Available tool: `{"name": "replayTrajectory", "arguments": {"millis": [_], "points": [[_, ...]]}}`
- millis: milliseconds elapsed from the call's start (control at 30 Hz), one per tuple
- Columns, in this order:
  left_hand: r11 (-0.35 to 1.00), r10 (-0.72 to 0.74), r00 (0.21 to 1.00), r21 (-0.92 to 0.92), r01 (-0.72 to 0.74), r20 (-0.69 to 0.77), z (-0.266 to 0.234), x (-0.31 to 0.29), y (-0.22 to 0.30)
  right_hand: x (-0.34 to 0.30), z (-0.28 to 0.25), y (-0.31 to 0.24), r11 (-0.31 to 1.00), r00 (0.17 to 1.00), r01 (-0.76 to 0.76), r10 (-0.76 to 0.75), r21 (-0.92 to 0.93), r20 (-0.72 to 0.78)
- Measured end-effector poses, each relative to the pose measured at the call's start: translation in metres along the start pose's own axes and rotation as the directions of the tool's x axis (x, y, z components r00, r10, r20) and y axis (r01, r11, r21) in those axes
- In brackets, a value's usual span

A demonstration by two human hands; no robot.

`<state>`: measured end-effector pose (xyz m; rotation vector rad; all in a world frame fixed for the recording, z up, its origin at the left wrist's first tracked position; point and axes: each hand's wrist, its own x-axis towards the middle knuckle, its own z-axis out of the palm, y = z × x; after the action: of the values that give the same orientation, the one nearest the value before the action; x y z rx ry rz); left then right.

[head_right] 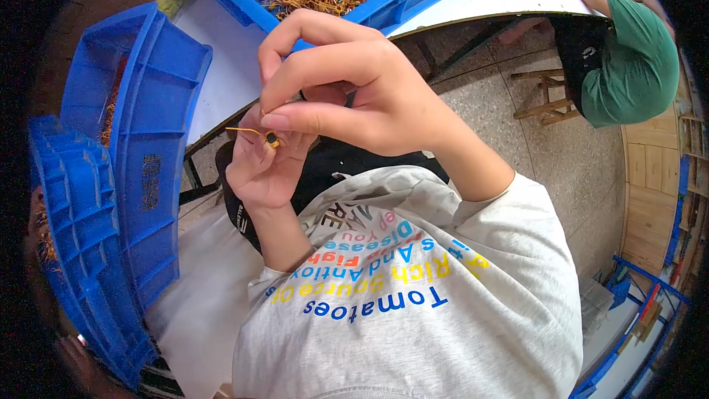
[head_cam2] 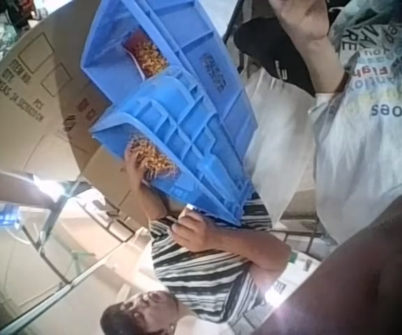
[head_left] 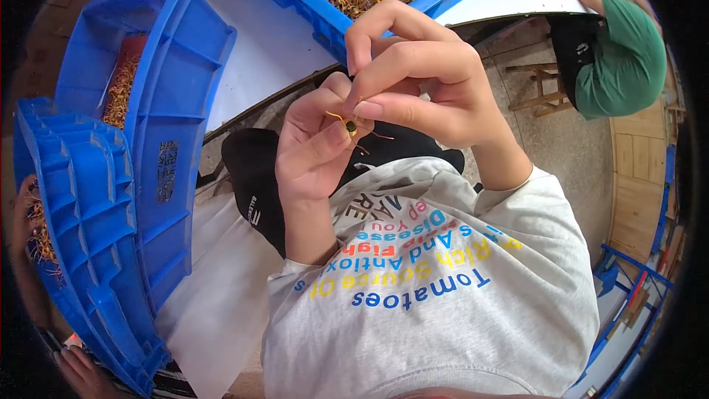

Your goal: Assembling small metal terminals and wires at a workshop bench.

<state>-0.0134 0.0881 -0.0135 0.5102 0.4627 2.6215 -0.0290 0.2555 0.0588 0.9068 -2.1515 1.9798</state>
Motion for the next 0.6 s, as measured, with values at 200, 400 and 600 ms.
{"name": "replayTrajectory", "arguments": {"millis": [200,400,600], "points": [[0.997,0.077,0.996,-0.026,-0.078,-0.054,0.002,0.001,-0.002,0.003,0.001,-0.002,0.999,0.999,0.023,-0.024,-0.029,-0.024],[0.911,0.307,0.95,0.308,-0.274,-0.064,-0.002,0.001,0.001,-0.006,0.002,-0.013,0.993,0.991,0.055,-0.067,-0.109,-0.114],[0.878,0.326,0.941,0.399,-0.266,-0.09,0.002,0.001,0.002,-0.006,0.003,-0.006,0.965,0.98,0.165,-0.184,-0.202,-0.079]]}}
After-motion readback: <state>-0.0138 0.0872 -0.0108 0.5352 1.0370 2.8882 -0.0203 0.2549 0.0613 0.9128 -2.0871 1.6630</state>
